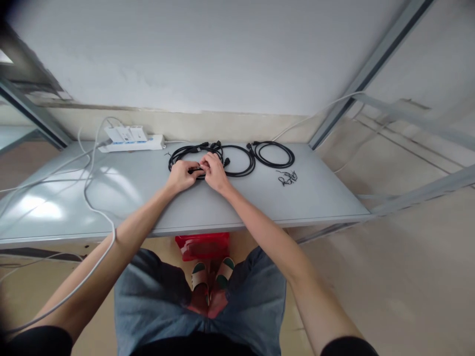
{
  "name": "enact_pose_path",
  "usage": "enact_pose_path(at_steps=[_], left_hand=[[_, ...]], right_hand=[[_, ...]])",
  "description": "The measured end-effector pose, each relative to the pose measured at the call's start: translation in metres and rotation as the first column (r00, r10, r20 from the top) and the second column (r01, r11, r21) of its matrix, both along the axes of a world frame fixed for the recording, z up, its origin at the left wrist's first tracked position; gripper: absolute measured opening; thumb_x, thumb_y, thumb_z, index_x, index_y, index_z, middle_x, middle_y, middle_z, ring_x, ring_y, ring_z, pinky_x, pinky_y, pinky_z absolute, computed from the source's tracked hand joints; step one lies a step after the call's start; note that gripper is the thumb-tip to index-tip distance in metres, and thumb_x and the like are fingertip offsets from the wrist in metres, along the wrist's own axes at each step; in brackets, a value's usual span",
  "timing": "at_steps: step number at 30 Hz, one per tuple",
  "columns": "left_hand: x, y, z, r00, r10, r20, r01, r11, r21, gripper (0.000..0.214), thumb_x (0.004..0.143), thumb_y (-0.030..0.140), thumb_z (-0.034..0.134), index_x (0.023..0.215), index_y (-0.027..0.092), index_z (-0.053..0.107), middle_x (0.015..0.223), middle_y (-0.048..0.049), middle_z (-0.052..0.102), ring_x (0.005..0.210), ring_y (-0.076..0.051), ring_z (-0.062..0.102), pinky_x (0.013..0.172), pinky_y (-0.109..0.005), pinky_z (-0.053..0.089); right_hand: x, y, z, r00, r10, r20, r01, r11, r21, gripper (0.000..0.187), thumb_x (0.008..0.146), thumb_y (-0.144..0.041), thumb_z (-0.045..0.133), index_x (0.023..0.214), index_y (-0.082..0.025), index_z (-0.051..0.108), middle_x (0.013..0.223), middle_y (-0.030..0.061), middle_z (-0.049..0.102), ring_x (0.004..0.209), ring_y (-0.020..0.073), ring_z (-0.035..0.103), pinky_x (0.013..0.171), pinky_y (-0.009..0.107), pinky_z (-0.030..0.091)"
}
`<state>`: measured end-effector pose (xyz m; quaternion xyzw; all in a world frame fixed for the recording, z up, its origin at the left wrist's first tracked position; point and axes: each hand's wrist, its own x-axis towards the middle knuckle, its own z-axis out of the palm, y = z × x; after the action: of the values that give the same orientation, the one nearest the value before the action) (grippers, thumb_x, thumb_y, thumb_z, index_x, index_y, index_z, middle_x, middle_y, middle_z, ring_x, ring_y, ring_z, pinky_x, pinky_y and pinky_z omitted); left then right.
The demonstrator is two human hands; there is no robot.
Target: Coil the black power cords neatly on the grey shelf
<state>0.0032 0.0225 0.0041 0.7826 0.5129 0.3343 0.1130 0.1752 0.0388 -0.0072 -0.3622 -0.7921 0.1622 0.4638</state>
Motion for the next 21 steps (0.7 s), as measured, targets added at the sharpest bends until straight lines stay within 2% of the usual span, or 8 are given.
enact_pose_path(at_steps=[3, 9, 14, 18, 21], left_hand=[[-0.0004, 0.0011, -0.0011, 1.0, -0.001, 0.002, 0.001, 1.0, 0.011, 0.021, 0.089, 0.035, 0.068, 0.087, 0.021, 0.084, 0.074, -0.0059, 0.074, 0.071, -0.023, 0.064, 0.068, -0.034, 0.045], [-0.0036, 0.005, -0.0018, 0.999, -0.039, 0.026, 0.038, 0.997, 0.061, 0.022, 0.09, 0.031, 0.063, 0.085, 0.019, 0.08, 0.071, -0.0058, 0.071, 0.07, -0.022, 0.062, 0.068, -0.033, 0.046], [-0.0073, 0.0083, -0.0019, 0.988, -0.135, 0.068, 0.128, 0.987, 0.095, 0.021, 0.09, 0.029, 0.061, 0.082, 0.017, 0.077, 0.068, -0.0034, 0.066, 0.067, -0.018, 0.057, 0.069, -0.031, 0.046], [-0.009, 0.0096, -0.0012, 0.987, -0.135, 0.083, 0.128, 0.988, 0.084, 0.023, 0.092, 0.033, 0.064, 0.094, 0.017, 0.08, 0.072, -0.003, 0.07, 0.068, -0.018, 0.059, 0.072, -0.031, 0.048], [-0.0093, 0.0098, -0.0014, 0.987, -0.14, 0.082, 0.132, 0.986, 0.101, 0.022, 0.093, 0.032, 0.065, 0.095, 0.017, 0.081, 0.079, -0.0054, 0.075, 0.074, -0.019, 0.064, 0.076, -0.031, 0.05]], right_hand=[[0.0009, 0.0017, -0.0012, 1.0, 0.005, 0.014, -0.005, 1.0, -0.002, 0.018, 0.096, -0.01, 0.051, 0.085, -0.024, 0.052, 0.093, 0.0047, 0.058, 0.094, 0.0239, 0.053, 0.086, 0.038, 0.046], [-0.0005, 0.0028, -0.0015, 1.0, -0.024, -0.016, 0.025, 0.999, 0.035, 0.014, 0.102, -0.028, 0.06, 0.089, -0.024, 0.058, 0.092, 0.0047, 0.06, 0.094, 0.0242, 0.054, 0.089, 0.04, 0.047], [-0.0007, 0.0019, -0.0015, 0.992, -0.109, -0.069, 0.112, 0.993, 0.039, 0.027, 0.1, -0.04, 0.069, 0.083, -0.024, 0.057, 0.088, 0.004, 0.06, 0.09, 0.023, 0.056, 0.087, 0.039, 0.048], [0.0001, 0.0019, -0.0028, 0.985, -0.157, -0.072, 0.159, 0.987, 0.022, 0.033, 0.102, -0.045, 0.069, 0.08, -0.024, 0.058, 0.085, 0.0036, 0.06, 0.086, 0.0217, 0.056, 0.083, 0.037, 0.049], [-0.0003, 0.0004, -0.0027, 0.983, -0.169, -0.066, 0.172, 0.984, 0.048, 0.033, 0.103, -0.046, 0.068, 0.081, -0.023, 0.06, 0.085, 0.0036, 0.06, 0.086, 0.0216, 0.056, 0.085, 0.038, 0.049]])
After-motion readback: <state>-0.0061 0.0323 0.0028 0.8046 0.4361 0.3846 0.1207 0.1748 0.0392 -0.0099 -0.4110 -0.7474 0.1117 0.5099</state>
